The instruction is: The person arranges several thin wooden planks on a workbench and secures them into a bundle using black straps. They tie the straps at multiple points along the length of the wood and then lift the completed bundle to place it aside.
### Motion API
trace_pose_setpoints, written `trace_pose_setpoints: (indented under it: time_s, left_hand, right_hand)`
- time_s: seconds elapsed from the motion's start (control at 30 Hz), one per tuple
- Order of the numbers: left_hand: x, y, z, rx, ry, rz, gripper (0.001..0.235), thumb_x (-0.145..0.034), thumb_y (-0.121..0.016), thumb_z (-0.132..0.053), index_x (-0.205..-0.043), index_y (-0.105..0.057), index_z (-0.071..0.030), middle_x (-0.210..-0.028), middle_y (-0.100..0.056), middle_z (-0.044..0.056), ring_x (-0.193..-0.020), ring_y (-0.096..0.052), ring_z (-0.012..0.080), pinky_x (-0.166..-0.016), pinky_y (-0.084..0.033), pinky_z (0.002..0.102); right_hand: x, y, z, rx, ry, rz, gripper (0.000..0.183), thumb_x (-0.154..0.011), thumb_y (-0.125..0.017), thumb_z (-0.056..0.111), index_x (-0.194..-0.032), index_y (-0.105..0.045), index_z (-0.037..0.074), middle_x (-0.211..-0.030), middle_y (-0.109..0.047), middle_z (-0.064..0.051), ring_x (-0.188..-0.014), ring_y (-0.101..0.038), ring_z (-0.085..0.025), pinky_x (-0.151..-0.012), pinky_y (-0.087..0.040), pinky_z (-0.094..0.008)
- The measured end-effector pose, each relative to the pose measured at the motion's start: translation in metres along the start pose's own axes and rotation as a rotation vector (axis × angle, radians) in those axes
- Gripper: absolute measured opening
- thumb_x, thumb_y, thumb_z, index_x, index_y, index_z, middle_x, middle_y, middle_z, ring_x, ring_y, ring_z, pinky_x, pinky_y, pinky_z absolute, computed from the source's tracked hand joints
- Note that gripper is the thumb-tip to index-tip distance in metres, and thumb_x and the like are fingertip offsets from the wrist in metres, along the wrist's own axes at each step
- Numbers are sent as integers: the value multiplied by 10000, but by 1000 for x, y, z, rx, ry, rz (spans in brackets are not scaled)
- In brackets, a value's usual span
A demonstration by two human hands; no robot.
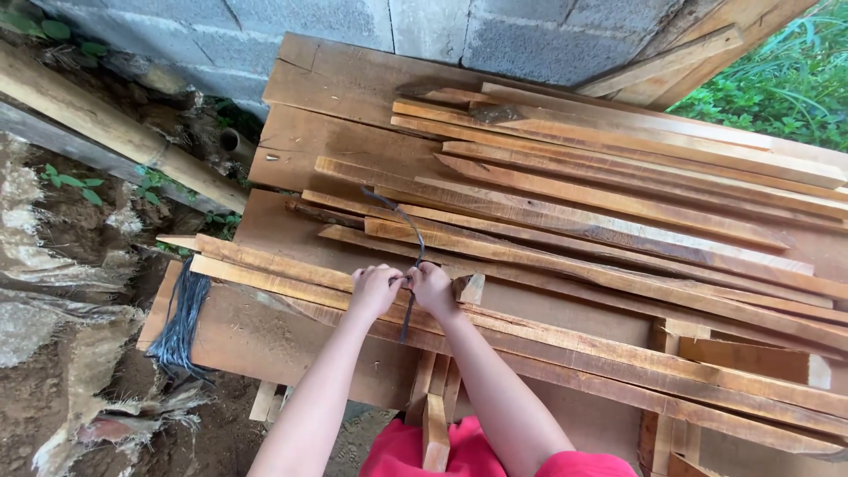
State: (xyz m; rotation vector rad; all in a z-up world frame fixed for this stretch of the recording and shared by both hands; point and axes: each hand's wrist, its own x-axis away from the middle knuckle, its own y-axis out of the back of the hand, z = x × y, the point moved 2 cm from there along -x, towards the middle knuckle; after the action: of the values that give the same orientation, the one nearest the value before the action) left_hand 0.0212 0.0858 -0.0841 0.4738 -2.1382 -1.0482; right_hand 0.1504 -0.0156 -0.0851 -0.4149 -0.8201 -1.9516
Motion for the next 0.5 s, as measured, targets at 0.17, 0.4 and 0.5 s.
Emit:
trace_pose_setpoints:
  time_s: [0.17, 0.4, 0.5]
  left_hand:
    - [34, 40, -18, -104, -41, -184, 99, -908, -696, -392, -967, -761, -346, -1055, -675, -119, -1195, -544, 167, -1093, -287, 460]
    - [72, 6, -37, 727, 504, -106, 397, -962, -638, -513, -1171, -761, -199, -641, -732, -29, -720, -760, 211, -670, -541, 319]
    - [76, -11, -49, 859, 515, -83, 334, -915, -689, -385, -1174, -752, -184, -621, -728, 42, -478, -692, 197, -481, -508, 263]
  right_hand:
    - [-24, -13, -21, 16, -24, -7, 279, -993, -577, 343, -938, -750, 130, -732, -757, 10, -846, -738, -191, -808, -554, -355]
    - [-14, -12, -19, -5, -46, -15, 296, -1003, -556, 313, -903, -768, 133, -760, -759, -16, -887, -738, -246, -830, -561, -375]
    - [-14, -8, -17, -24, -40, -28, 306, -1010, -529, 284, -891, -774, 145, -770, -760, -34, -911, -738, -255, -844, -563, -380]
